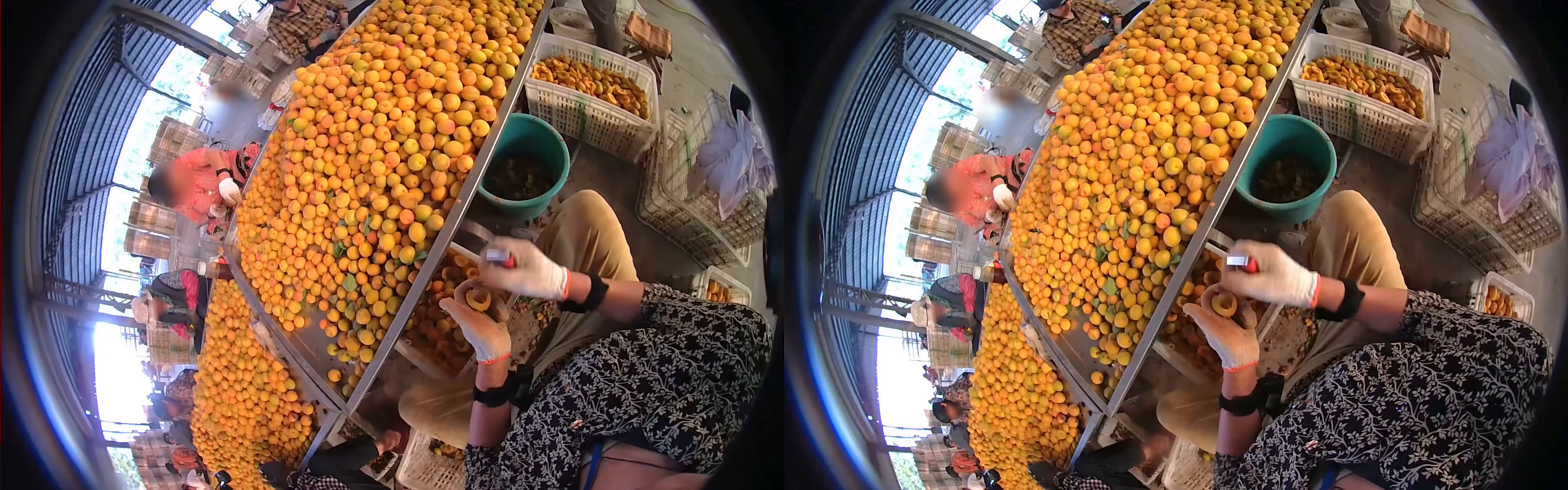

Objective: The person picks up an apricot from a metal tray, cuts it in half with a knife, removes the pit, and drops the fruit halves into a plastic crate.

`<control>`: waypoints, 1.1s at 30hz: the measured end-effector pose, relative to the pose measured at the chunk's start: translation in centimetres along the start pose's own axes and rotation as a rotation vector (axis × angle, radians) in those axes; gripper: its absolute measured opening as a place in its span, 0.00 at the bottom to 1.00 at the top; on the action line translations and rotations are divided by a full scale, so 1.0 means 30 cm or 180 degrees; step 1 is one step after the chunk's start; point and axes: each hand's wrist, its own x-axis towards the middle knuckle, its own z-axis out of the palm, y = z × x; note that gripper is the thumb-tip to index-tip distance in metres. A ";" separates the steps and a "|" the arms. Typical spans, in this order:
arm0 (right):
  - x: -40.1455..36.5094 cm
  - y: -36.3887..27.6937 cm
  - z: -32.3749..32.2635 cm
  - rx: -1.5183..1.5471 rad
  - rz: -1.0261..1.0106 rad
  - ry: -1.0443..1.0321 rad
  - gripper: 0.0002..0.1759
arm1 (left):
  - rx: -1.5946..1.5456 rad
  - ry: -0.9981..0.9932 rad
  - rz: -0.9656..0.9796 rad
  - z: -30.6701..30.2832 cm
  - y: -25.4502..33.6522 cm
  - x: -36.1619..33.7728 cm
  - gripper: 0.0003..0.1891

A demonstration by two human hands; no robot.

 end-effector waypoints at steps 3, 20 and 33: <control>-0.080 -0.055 0.033 -0.0557 0.0395 -0.0589 0.16 | 0.1027 0.0169 0.0928 -0.013 -0.050 0.010 0.39; -0.139 0.034 0.086 0.0003 0.1143 -0.0807 0.15 | 0.2422 -0.0045 0.2367 -0.144 -0.120 -0.033 0.18; -0.077 -0.011 0.077 0.0660 0.1775 0.0261 0.12 | 0.4001 0.0753 0.2320 -0.249 -0.074 0.080 0.15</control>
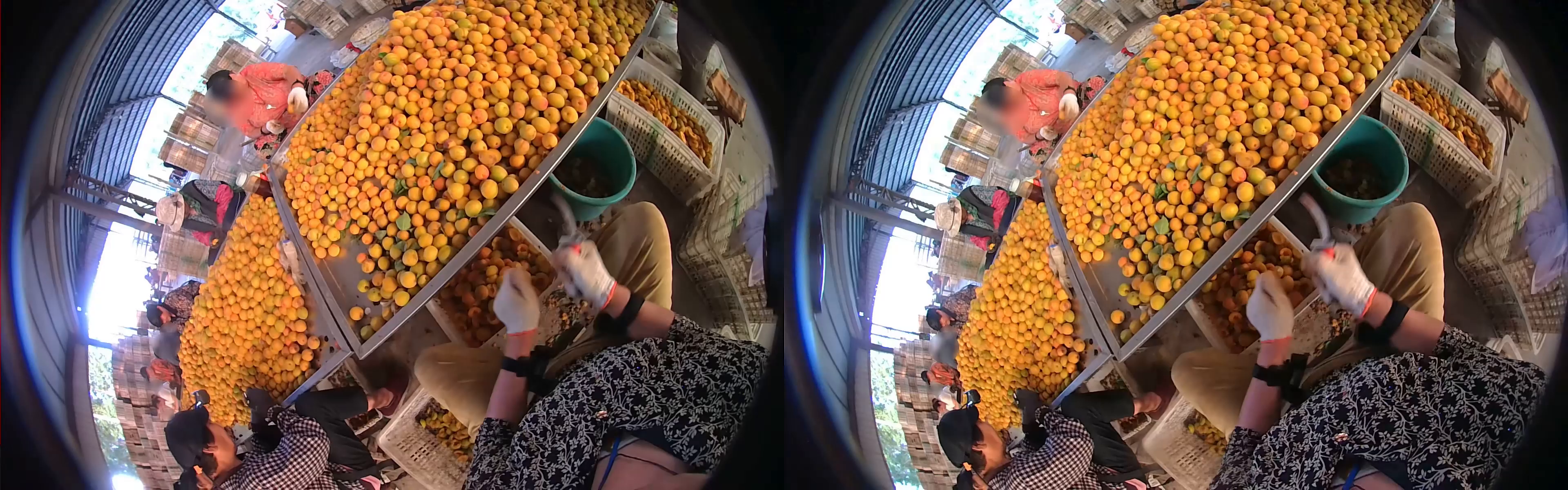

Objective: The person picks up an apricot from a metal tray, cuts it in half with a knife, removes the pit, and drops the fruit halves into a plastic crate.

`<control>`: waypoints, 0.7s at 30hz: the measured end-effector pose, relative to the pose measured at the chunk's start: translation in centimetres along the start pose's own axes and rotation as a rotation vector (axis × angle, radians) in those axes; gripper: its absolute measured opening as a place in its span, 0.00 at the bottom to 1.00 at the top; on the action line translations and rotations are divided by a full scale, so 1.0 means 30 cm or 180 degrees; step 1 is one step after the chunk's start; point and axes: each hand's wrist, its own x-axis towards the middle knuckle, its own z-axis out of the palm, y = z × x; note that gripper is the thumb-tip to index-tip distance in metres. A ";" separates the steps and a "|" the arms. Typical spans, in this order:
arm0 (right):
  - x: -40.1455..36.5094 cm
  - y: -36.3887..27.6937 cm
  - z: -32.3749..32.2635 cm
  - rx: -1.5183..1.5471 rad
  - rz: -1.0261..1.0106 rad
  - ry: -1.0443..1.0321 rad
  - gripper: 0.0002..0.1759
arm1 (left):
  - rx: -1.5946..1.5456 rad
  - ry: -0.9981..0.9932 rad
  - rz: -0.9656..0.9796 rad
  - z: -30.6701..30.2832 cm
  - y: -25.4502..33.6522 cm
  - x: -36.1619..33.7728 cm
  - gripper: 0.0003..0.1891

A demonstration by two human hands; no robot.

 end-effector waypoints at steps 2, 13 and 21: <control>0.101 -0.039 -0.061 0.0302 -0.0191 0.0599 0.12 | 0.0183 0.0036 -0.0575 -0.014 -0.044 0.016 0.15; 0.144 -0.108 -0.053 0.0719 0.0079 0.0402 0.11 | -0.2799 -0.0044 -0.1788 -0.508 0.031 0.136 0.19; -0.105 -0.157 0.266 -0.0381 -0.0264 -0.1482 0.15 | -0.4659 -0.0856 -0.1546 -0.393 0.257 0.062 0.27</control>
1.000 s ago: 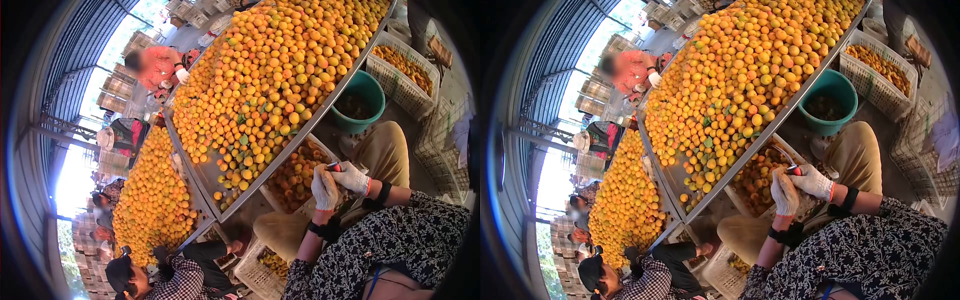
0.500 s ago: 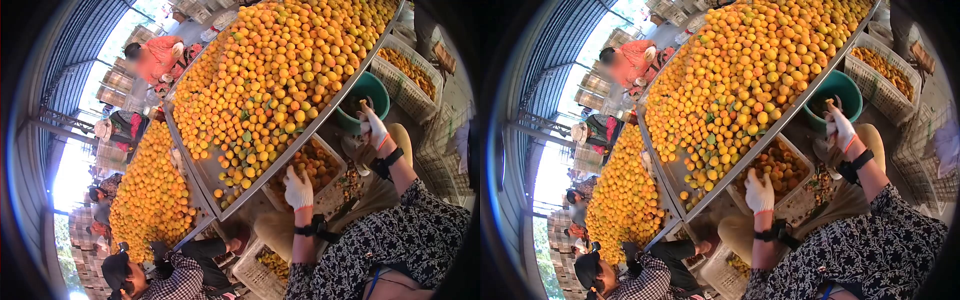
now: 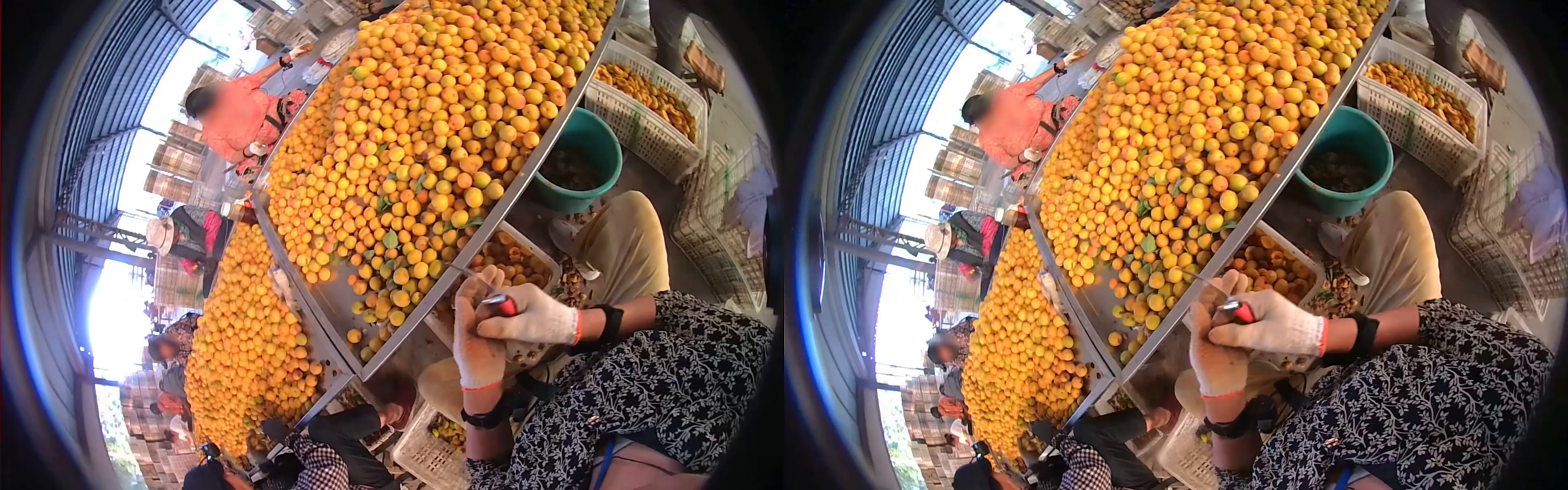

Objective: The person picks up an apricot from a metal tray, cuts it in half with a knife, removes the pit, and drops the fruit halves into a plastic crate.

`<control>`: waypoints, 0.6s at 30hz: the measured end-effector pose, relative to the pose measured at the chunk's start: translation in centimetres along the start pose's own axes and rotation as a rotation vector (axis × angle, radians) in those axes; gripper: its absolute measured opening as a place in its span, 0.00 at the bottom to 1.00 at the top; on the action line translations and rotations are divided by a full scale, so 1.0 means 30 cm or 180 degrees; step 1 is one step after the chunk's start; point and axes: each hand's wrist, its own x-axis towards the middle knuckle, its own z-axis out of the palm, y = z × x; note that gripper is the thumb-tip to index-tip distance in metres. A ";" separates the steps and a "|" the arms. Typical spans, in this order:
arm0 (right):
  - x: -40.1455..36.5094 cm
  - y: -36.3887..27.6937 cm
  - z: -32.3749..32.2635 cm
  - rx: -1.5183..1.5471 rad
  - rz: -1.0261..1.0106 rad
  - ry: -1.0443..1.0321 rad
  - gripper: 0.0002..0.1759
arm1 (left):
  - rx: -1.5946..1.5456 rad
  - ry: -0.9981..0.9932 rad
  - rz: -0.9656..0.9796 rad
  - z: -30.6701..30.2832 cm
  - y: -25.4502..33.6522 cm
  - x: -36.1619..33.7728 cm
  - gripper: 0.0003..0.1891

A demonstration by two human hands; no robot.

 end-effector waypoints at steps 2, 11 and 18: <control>-0.007 -0.001 0.004 -0.0148 0.0426 -0.0053 0.14 | 0.0969 -0.0085 0.0255 -0.002 -0.032 0.008 0.27; 0.061 0.162 0.000 -0.0220 0.0053 -0.0380 0.13 | -0.0414 0.0394 -0.0557 -0.116 -0.077 0.004 0.16; 0.067 0.234 -0.098 -0.0656 0.0952 0.0251 0.13 | 0.3876 0.1399 0.1775 -0.347 0.306 0.034 0.11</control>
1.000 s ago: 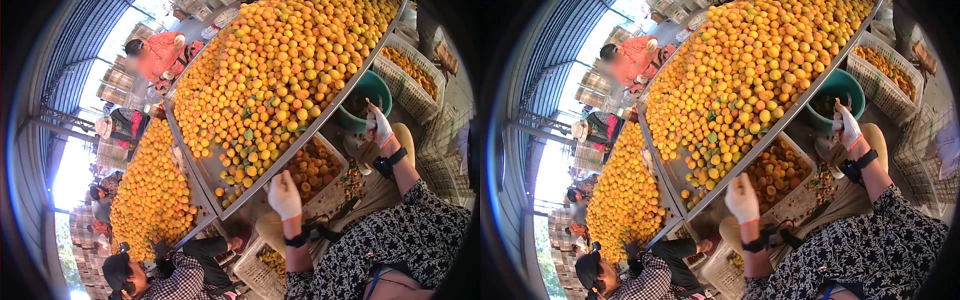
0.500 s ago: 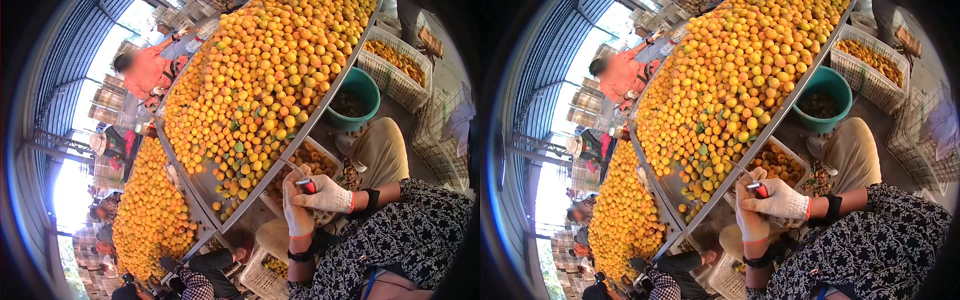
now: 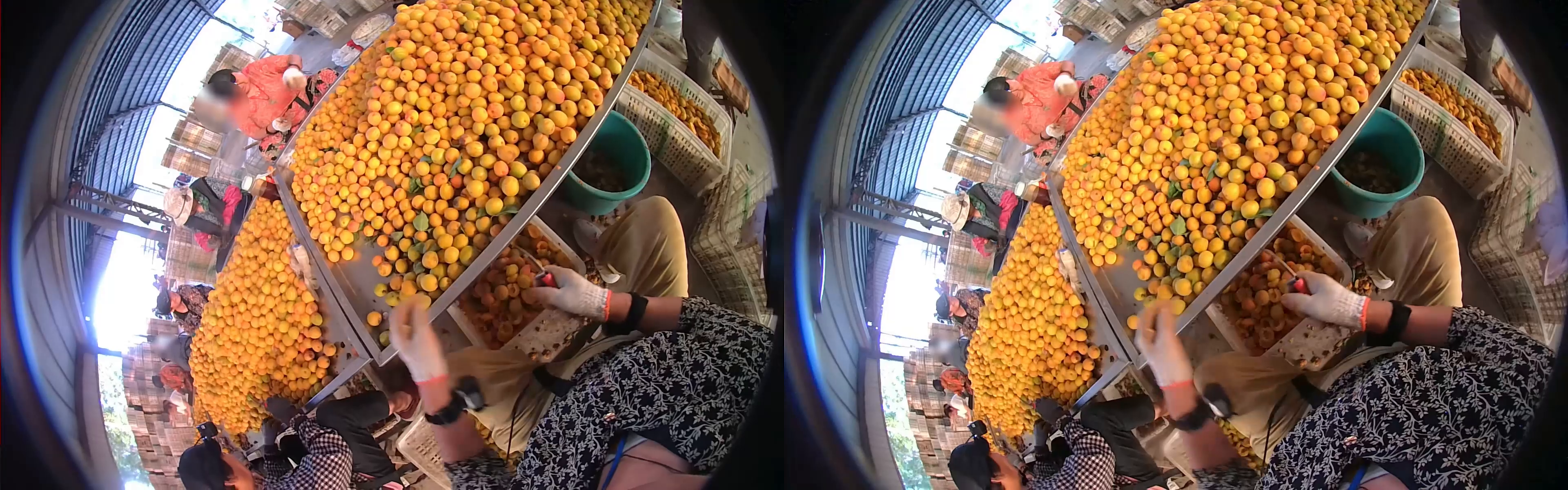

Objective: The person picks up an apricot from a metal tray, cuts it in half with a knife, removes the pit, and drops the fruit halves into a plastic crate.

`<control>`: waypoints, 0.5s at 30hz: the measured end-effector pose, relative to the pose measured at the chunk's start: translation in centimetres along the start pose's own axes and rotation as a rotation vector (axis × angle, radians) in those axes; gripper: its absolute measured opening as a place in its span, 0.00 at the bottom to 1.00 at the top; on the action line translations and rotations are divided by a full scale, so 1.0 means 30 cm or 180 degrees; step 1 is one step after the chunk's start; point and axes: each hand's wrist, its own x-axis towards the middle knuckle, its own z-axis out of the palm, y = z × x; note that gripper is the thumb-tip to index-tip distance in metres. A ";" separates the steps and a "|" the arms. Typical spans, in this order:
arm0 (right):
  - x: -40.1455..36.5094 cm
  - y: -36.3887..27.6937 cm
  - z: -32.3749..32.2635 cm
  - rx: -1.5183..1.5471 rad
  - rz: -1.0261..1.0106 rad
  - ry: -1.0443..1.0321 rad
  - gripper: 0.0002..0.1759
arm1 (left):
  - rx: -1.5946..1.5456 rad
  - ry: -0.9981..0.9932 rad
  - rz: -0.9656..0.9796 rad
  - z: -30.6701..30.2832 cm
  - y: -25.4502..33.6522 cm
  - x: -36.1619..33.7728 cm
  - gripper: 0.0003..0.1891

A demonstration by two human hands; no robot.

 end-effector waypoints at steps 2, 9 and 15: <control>-0.018 0.012 -0.033 0.0321 0.0115 -0.0014 0.17 | 0.2205 0.0322 0.0068 -0.104 -0.126 0.117 0.13; -0.043 0.006 -0.040 0.0162 0.0154 -0.0297 0.20 | 0.5232 -0.1507 0.0341 -0.251 -0.498 0.345 0.21; -0.037 0.067 -0.042 0.0085 -0.0143 -0.0307 0.20 | 0.3796 -0.1128 0.0374 -0.220 -0.313 0.296 0.18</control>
